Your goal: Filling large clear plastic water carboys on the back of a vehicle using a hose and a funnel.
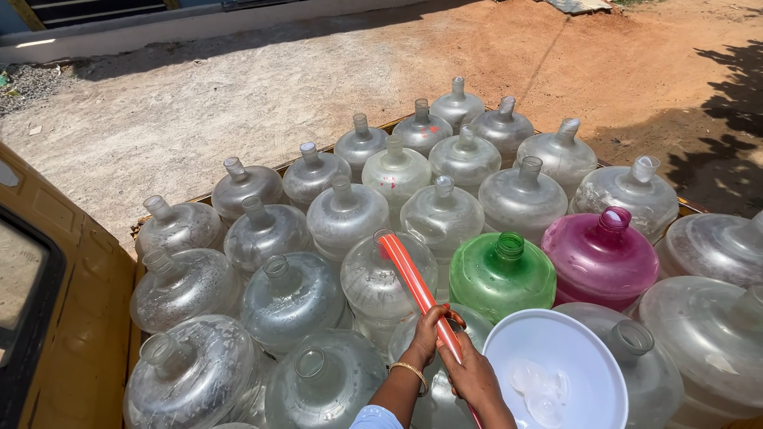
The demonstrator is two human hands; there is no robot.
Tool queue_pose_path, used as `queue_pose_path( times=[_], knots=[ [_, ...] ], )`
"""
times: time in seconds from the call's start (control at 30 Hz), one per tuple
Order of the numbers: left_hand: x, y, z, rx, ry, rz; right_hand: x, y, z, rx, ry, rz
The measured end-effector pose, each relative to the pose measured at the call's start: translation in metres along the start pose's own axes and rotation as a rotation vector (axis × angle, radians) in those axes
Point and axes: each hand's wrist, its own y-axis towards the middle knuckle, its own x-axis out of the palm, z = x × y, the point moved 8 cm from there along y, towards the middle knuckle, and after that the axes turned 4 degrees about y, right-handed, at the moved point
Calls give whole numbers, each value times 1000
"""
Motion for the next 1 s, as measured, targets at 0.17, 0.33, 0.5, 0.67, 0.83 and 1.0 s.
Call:
queue_pose_path(
  times=[0.17, 0.33, 0.5, 0.67, 0.83, 1.0],
  knots=[
    [0, 1, 1, 2, 11, 9, 0, -2, -3, 20, 73, -20],
    [6, -7, 7, 24, -22, 29, 1, -2, -1, 33, 111, -39],
    [5, -9, 8, 68, -43, 48, -1, -9, -7, 42, 84, -30],
    [6, -11, 10, 66, -38, 43, -3, -13, -11, 30, 79, -5],
    [2, -8, 7, 65, -49, 53, -5, -16, -16, -7, 63, 0],
    [3, -6, 6, 63, -54, 40, -6, -13, -14, -39, 40, 18]
  ],
)
